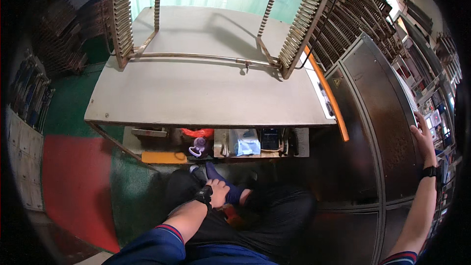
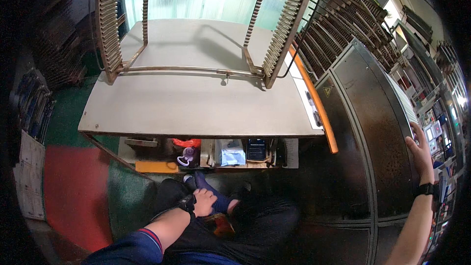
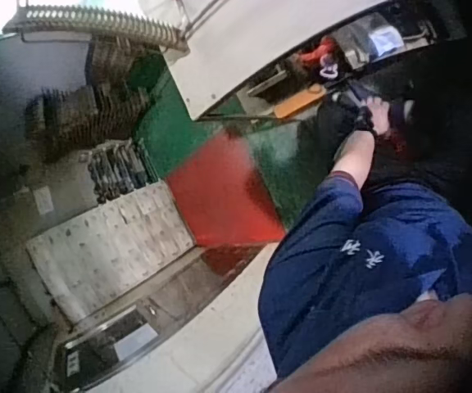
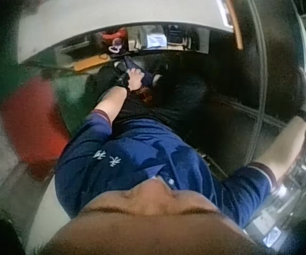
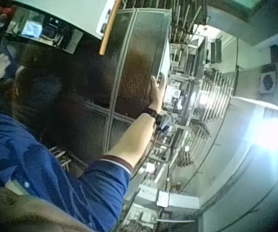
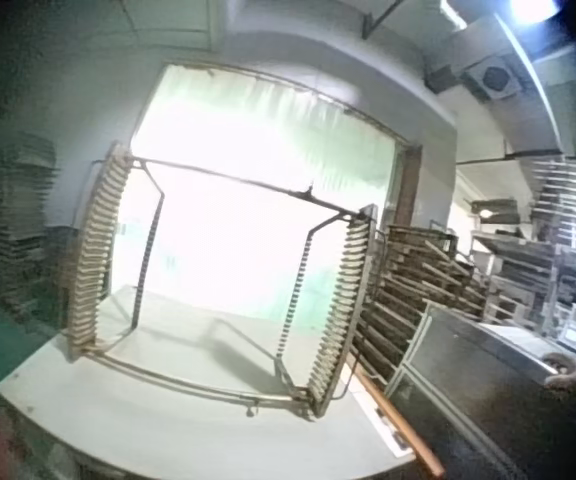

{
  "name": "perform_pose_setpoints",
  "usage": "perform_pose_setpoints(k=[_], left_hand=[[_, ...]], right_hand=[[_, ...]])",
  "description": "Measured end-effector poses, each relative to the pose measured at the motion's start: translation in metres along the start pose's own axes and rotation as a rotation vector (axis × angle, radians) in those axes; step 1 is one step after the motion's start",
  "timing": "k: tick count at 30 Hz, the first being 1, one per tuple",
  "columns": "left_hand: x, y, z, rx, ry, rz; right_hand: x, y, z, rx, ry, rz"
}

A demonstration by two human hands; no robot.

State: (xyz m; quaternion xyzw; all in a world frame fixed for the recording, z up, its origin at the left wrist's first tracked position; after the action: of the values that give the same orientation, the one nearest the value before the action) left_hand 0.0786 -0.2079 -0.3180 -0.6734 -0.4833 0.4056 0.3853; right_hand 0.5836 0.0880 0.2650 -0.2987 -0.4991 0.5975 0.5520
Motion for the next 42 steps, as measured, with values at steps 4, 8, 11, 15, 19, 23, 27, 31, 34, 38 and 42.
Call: perform_pose_setpoints(k=[4,8,11,15,19,23,27,31,34,38,42], left_hand=[[0.009,-0.013,0.017,0.313,0.138,-0.006],[0.029,-0.025,0.017,0.408,0.091,0.189],[0.040,-0.003,0.039,0.443,0.041,0.312],[0.041,0.023,0.052,0.636,0.134,0.137],[0.039,0.007,0.047,0.616,0.130,0.196],[0.037,-0.045,0.038,0.614,0.192,0.158],[0.021,-0.074,0.036,0.509,0.113,0.395],[-0.018,-0.130,0.042,0.521,0.147,0.286],[-0.038,-0.177,0.048,0.549,0.034,0.293],[-0.079,-0.228,0.070,0.624,-0.129,0.227],[-0.129,-0.253,0.095,0.679,-0.196,0.165]], right_hand=[[0.001,-0.001,-0.010,0.055,0.004,0.006],[0.000,-0.002,-0.008,0.009,-0.014,-0.020],[-0.002,-0.007,-0.001,-0.117,-0.045,-0.020],[-0.005,0.001,0.017,-0.133,-0.044,-0.003],[-0.012,0.004,0.030,-0.091,-0.037,-0.028],[-0.015,0.002,0.041,-0.122,-0.032,-0.025],[-0.015,0.000,0.036,-0.144,-0.033,-0.051],[-0.019,0.001,0.035,-0.124,-0.064,-0.055],[-0.020,0.005,0.043,-0.172,-0.009,-0.020],[-0.017,0.008,0.038,-0.220,-0.024,-0.019],[-0.011,0.010,0.038,-0.226,-0.050,-0.021]])
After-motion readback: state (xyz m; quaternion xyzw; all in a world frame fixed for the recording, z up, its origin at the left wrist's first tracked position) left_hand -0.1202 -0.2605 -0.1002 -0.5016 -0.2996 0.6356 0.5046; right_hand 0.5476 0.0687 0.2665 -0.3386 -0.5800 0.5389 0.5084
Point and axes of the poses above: each hand's wrist, its own x-axis towards the middle knuckle, its own y-axis out of the palm, z = x × y, the point moved 4 cm from there along x, towards the middle knuckle, and after that the axes turned 1 degree about z, right-handed, at the moved point
